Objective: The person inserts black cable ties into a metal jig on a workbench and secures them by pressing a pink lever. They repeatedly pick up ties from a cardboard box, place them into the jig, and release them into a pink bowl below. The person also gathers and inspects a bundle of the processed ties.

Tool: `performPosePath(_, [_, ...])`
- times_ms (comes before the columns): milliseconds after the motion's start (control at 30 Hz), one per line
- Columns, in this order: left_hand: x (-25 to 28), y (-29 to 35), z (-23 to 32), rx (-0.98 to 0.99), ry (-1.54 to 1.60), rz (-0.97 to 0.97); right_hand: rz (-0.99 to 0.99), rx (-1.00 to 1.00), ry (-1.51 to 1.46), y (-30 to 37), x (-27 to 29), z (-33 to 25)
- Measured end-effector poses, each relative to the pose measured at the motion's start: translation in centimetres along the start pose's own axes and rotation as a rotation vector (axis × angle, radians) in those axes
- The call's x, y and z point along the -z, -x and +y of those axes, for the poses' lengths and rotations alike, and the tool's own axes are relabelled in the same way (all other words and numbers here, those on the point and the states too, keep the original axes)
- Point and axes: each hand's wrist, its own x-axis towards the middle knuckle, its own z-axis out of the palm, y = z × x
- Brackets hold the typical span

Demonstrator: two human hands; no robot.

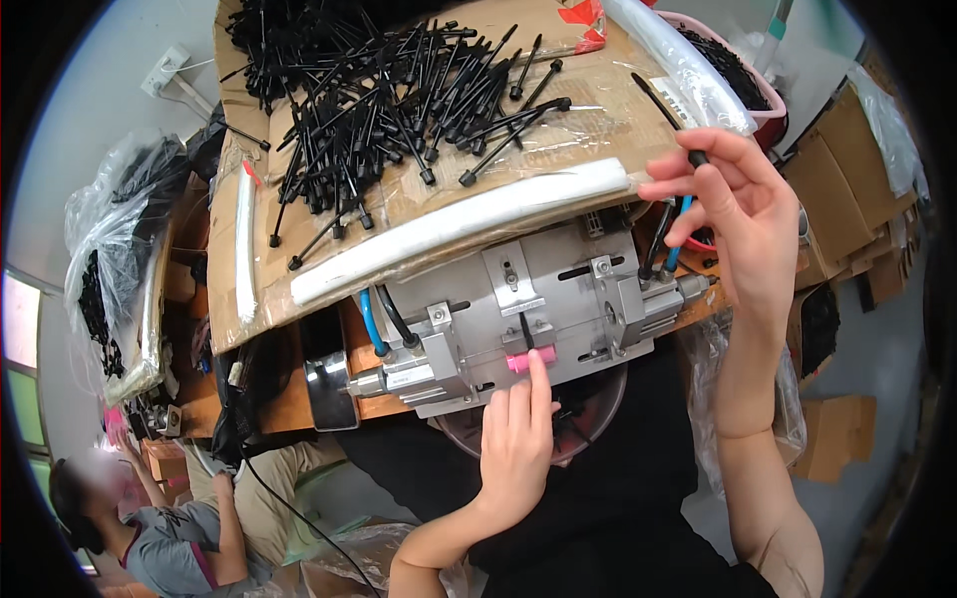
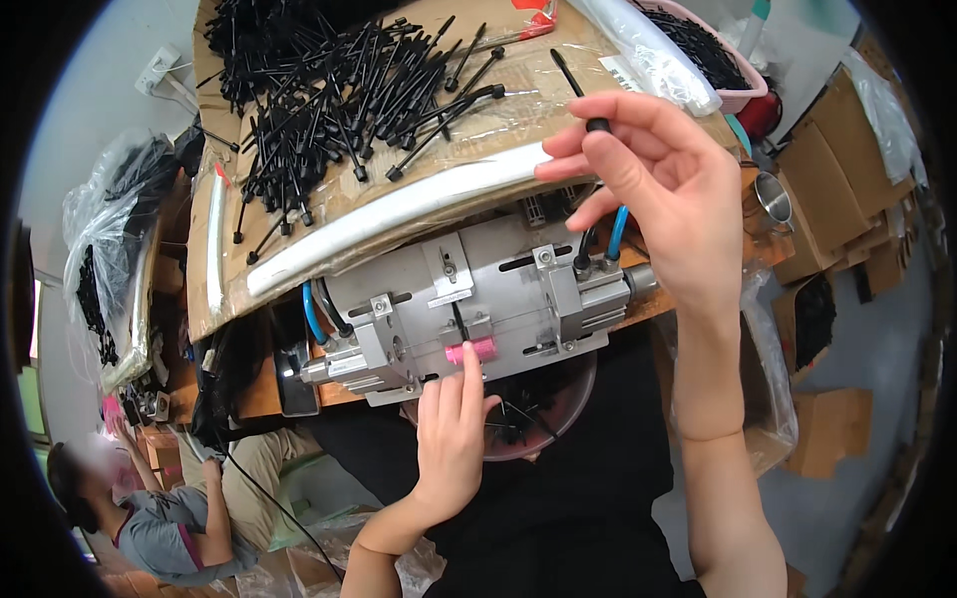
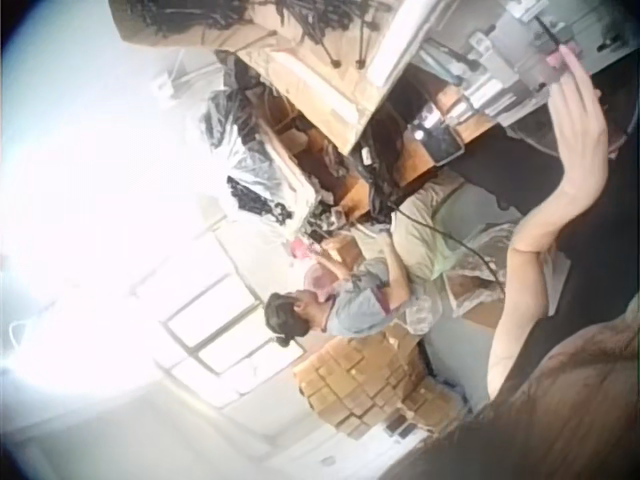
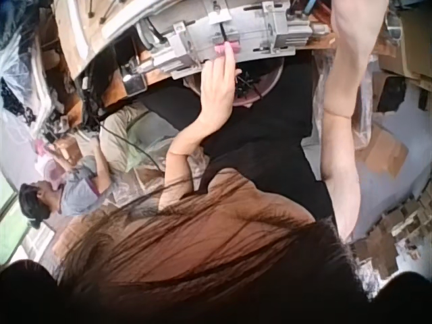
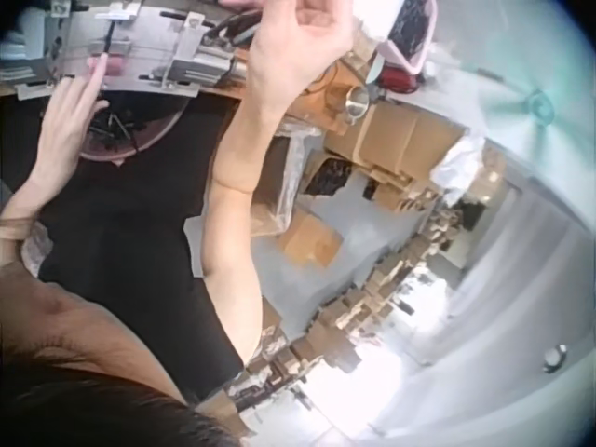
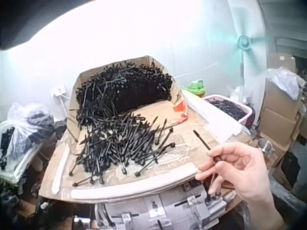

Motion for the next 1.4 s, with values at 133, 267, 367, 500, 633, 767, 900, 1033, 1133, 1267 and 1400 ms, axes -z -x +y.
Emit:
performPosePath(133, [-0.3,-0.4,0.4,-0.027,-0.045,-0.028,-0.001,0.062,0.019,2.3,1.1,-1.1])
performPosePath(267, [-0.4,-0.3,-0.4,-0.037,-0.083,-0.028,-0.072,0.113,0.128,5.6,-0.1,0.8])
performPosePath(367, [0.2,-0.2,-0.3,0.012,-0.003,-0.058,-0.189,0.128,0.552,10.3,-1.7,2.3])
performPosePath(500, [2.9,0.3,0.3,0.083,0.13,-0.006,-0.377,0.23,0.634,15.2,-3.7,5.7])
performPosePath(633, [3.9,1.0,-0.3,0.123,0.162,0.032,-0.494,0.181,0.653,15.6,-4.7,7.6])
performPosePath(767, [4.0,1.1,-0.9,0.114,0.214,0.032,-0.505,0.171,0.696,14.8,-4.9,7.6])
performPosePath(900, [5.8,-1.0,-2.1,0.074,0.188,0.047,-0.594,0.22,0.769,12.6,-4.5,4.9])
performPosePath(1033, [7.7,-10.3,-5.5,0.006,0.061,0.333,-0.414,0.616,1.019,3.8,-5.4,2.6])
performPosePath(1133, [7.8,-18.3,-9.3,-0.132,-0.047,0.284,-0.452,0.715,1.155,-6.1,-7.6,3.5])
performPosePath(1267, [10.3,-18.8,-10.1,-0.017,0.233,-0.063,-0.954,0.48,1.047,-11.5,-6.8,3.9])
performPosePath(1400, [10.2,-13.3,-8.8,-0.011,0.325,0.126,-0.804,0.096,0.557,-11.5,-3.8,2.7])
